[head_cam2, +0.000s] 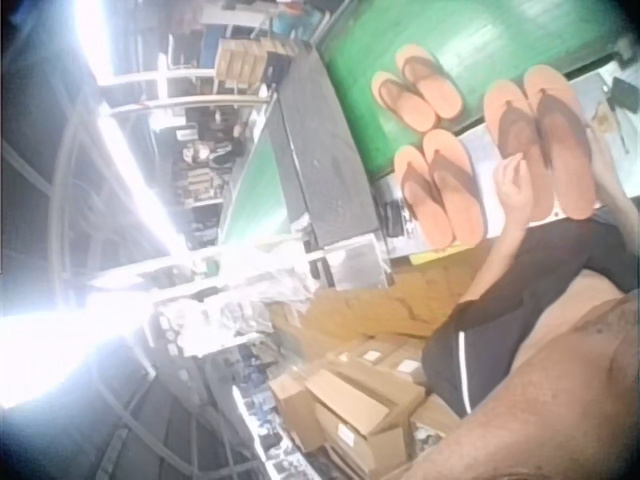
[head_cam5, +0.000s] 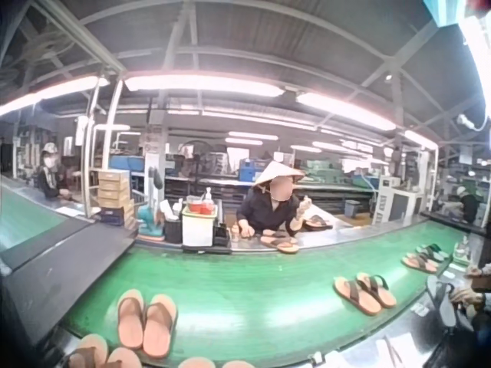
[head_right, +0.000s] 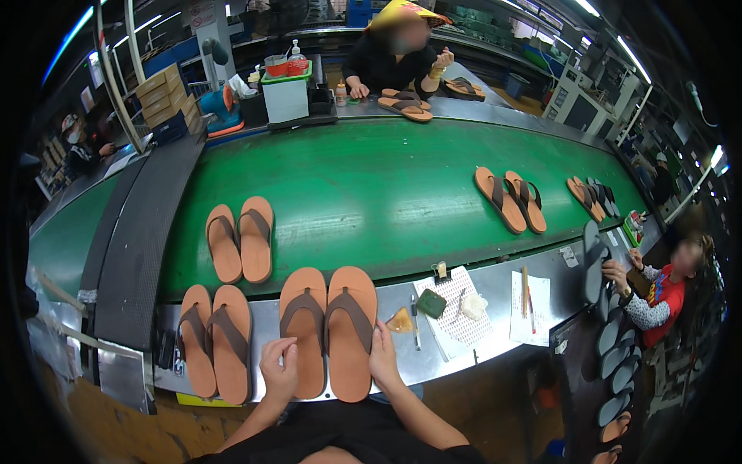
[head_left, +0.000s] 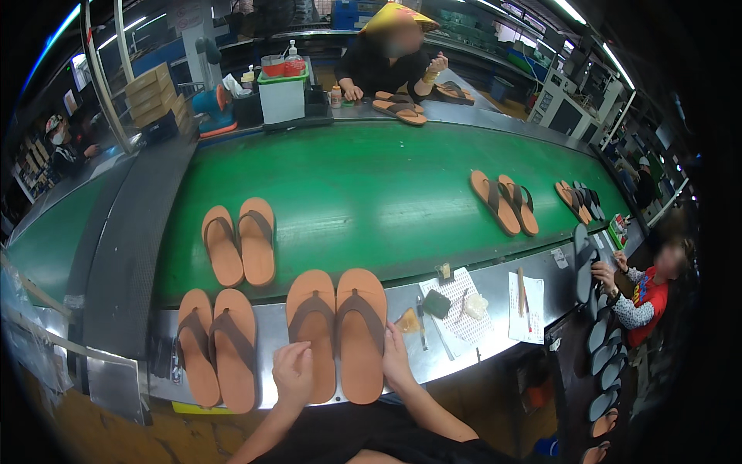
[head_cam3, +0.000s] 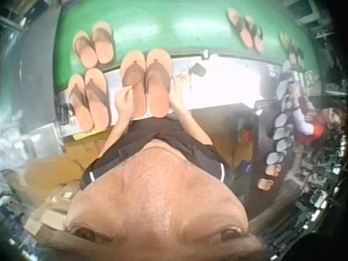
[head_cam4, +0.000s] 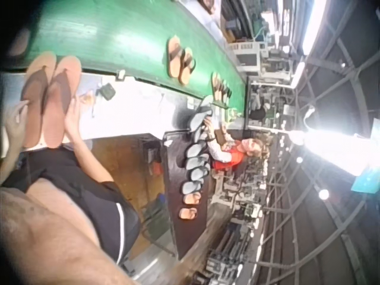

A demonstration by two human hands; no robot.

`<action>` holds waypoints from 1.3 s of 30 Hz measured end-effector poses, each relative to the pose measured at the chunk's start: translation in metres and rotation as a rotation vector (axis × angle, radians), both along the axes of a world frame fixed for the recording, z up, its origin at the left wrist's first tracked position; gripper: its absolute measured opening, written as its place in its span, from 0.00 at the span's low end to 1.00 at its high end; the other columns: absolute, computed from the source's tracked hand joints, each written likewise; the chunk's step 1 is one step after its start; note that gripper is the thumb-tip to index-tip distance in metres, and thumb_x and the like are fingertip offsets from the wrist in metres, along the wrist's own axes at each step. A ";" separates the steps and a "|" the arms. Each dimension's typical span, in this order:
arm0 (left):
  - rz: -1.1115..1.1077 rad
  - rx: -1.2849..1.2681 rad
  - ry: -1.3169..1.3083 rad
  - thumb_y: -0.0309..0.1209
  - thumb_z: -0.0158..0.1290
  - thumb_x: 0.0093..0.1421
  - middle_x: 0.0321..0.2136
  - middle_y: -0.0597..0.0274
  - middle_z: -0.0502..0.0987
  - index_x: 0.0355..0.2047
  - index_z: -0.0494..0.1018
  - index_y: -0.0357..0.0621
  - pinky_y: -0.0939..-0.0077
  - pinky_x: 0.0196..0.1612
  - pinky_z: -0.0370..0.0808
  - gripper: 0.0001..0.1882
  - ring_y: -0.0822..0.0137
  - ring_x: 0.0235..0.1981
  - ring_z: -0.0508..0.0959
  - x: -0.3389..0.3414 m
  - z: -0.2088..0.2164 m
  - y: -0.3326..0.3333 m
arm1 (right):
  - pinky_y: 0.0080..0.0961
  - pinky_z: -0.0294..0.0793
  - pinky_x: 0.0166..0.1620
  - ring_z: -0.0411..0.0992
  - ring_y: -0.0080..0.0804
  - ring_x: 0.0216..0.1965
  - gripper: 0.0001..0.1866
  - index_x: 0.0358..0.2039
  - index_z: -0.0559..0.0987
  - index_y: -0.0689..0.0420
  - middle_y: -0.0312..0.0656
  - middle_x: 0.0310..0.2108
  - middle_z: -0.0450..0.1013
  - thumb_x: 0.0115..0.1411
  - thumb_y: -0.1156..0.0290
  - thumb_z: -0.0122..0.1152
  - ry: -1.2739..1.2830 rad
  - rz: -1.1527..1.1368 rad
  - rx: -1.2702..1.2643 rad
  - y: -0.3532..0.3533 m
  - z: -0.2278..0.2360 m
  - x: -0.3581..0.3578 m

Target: The person picks up pairs of flip-flops from a green conveyor belt, wipes the soles with a small green sponge, and places them back on the belt. The person repeats this process for multiple pairs, handling them one at a time.

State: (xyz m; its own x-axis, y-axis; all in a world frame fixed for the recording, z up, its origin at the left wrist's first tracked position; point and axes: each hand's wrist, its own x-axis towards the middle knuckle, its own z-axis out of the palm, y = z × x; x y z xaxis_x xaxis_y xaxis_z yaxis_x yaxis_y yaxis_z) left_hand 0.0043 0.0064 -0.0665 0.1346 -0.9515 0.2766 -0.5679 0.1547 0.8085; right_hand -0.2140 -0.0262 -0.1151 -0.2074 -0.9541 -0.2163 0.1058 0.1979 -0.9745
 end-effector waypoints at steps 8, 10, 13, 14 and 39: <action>-0.154 0.126 -0.591 0.50 0.50 0.63 0.60 0.37 0.64 0.56 0.66 0.24 0.50 0.67 0.54 0.36 0.44 0.65 0.60 -0.043 -0.005 -0.037 | 0.35 0.68 0.57 0.72 0.49 0.53 0.20 0.54 0.75 0.67 0.58 0.50 0.73 0.70 0.65 0.44 0.537 -0.071 -0.191 -0.003 -0.002 -0.004; -0.133 0.114 -0.492 0.52 0.46 0.65 0.62 0.37 0.63 0.56 0.66 0.24 0.49 0.68 0.50 0.37 0.44 0.67 0.57 -0.045 -0.010 -0.048 | 0.35 0.68 0.56 0.72 0.47 0.52 0.20 0.53 0.75 0.67 0.57 0.49 0.74 0.70 0.66 0.45 0.514 -0.096 -0.219 -0.002 -0.005 -0.002; -0.146 0.182 -0.454 0.48 0.44 0.66 0.62 0.37 0.63 0.56 0.65 0.24 0.49 0.69 0.50 0.34 0.44 0.67 0.57 -0.047 -0.016 -0.053 | 0.31 0.69 0.53 0.74 0.41 0.49 0.19 0.52 0.75 0.69 0.54 0.46 0.75 0.70 0.68 0.45 0.511 -0.114 -0.274 -0.003 -0.010 -0.001; -0.139 0.151 -0.430 0.47 0.44 0.66 0.62 0.37 0.63 0.57 0.65 0.24 0.49 0.69 0.49 0.33 0.45 0.67 0.58 -0.047 -0.017 -0.053 | 0.30 0.70 0.52 0.74 0.39 0.47 0.19 0.53 0.74 0.68 0.53 0.45 0.76 0.70 0.68 0.44 0.530 -0.117 -0.305 -0.003 -0.010 -0.001; -0.216 0.215 0.569 0.35 0.45 0.69 0.45 0.47 0.77 0.54 0.68 0.32 0.67 0.53 0.70 0.20 0.57 0.48 0.77 -0.029 0.045 -0.049 | 0.24 0.78 0.35 0.79 0.28 0.30 0.14 0.49 0.77 0.65 0.46 0.32 0.79 0.65 0.74 0.54 0.441 0.053 -0.339 0.007 -0.002 0.006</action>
